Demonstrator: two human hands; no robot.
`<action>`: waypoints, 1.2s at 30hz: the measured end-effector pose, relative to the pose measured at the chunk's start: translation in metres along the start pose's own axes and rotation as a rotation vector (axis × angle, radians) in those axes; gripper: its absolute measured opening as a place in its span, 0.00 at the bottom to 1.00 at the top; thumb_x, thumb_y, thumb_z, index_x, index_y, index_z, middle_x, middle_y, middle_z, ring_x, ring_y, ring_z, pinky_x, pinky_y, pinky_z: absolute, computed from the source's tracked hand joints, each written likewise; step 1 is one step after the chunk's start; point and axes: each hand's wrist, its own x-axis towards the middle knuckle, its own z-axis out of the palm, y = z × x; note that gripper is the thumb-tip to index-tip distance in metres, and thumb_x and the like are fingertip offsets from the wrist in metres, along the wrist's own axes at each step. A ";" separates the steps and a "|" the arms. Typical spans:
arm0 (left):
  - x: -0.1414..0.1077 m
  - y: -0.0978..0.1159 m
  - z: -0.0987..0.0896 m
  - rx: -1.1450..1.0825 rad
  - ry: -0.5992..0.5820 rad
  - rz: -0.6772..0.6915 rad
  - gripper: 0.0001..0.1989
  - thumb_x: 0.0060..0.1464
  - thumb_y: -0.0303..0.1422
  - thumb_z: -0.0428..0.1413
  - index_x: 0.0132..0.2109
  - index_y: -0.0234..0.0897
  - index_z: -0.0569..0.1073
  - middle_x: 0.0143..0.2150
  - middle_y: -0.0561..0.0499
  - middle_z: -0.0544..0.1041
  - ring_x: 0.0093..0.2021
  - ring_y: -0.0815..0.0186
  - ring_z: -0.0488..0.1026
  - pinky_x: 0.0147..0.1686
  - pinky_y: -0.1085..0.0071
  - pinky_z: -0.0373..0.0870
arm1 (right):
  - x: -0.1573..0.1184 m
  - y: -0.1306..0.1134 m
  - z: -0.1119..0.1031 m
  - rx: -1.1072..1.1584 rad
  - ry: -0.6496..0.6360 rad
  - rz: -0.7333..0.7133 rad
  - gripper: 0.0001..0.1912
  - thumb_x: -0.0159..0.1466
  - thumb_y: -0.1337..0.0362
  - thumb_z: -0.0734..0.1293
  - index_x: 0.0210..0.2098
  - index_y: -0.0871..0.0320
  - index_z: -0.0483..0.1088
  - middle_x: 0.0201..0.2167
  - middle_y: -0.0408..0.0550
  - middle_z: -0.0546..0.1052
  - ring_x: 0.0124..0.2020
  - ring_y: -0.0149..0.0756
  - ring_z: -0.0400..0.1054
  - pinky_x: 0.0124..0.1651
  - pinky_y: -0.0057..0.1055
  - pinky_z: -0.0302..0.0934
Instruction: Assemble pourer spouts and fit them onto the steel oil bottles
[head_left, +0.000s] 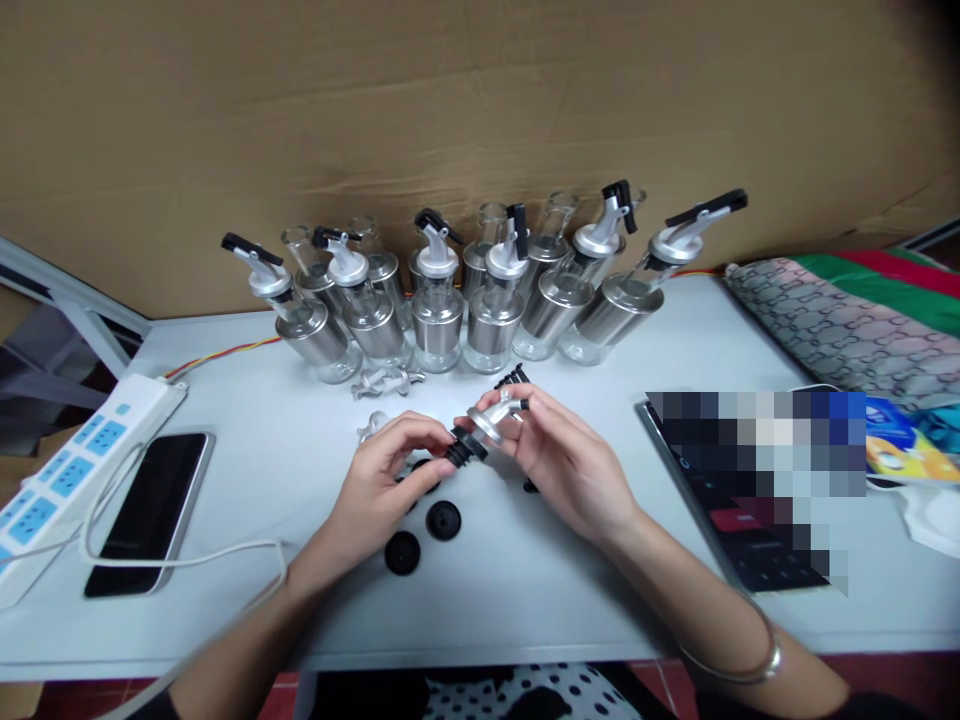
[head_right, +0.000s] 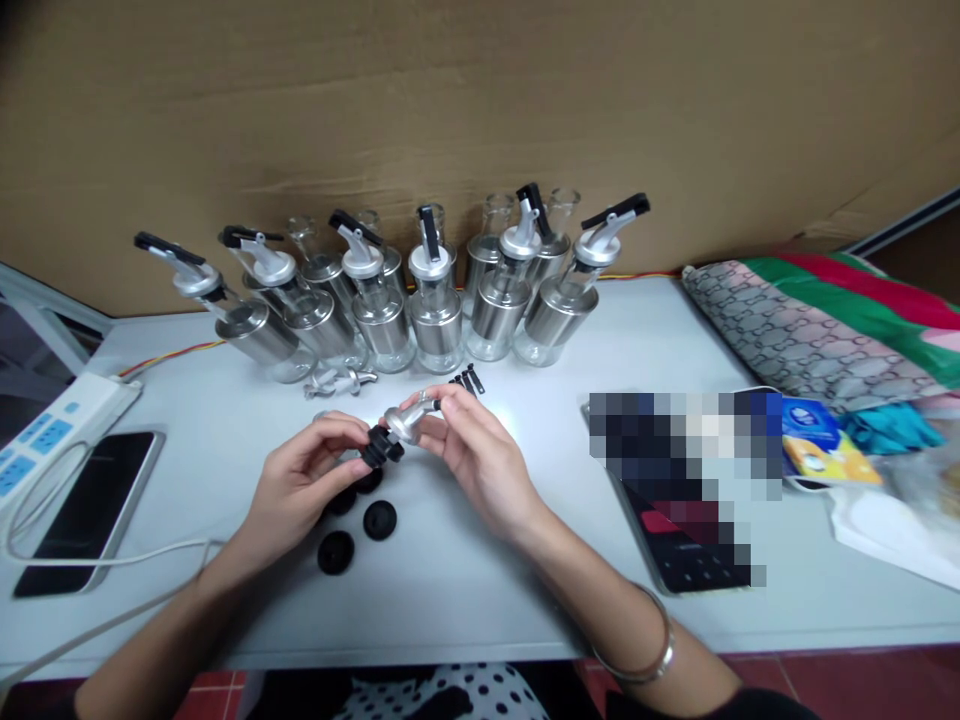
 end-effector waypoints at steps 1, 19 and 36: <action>0.000 0.000 0.000 0.001 0.006 -0.004 0.05 0.55 0.31 0.59 0.40 0.37 0.73 0.38 0.50 0.76 0.38 0.68 0.74 0.40 0.72 0.74 | 0.000 0.001 0.000 0.019 -0.008 0.013 0.08 0.62 0.56 0.65 0.35 0.54 0.69 0.39 0.45 0.75 0.41 0.37 0.72 0.53 0.39 0.61; -0.004 -0.001 -0.003 0.117 -0.189 0.069 0.23 0.64 0.30 0.49 0.64 0.52 0.58 0.64 0.50 0.64 0.64 0.63 0.59 0.64 0.63 0.57 | 0.001 0.006 -0.002 0.023 -0.089 0.076 0.08 0.63 0.56 0.63 0.38 0.52 0.68 0.41 0.46 0.76 0.47 0.39 0.69 0.50 0.40 0.63; -0.005 -0.001 -0.002 0.329 -0.179 0.176 0.19 0.65 0.30 0.46 0.62 0.46 0.59 0.59 0.49 0.68 0.60 0.64 0.63 0.59 0.66 0.62 | 0.002 0.011 0.001 0.131 -0.015 0.124 0.08 0.59 0.58 0.68 0.36 0.54 0.70 0.31 0.45 0.70 0.34 0.34 0.62 0.34 0.29 0.56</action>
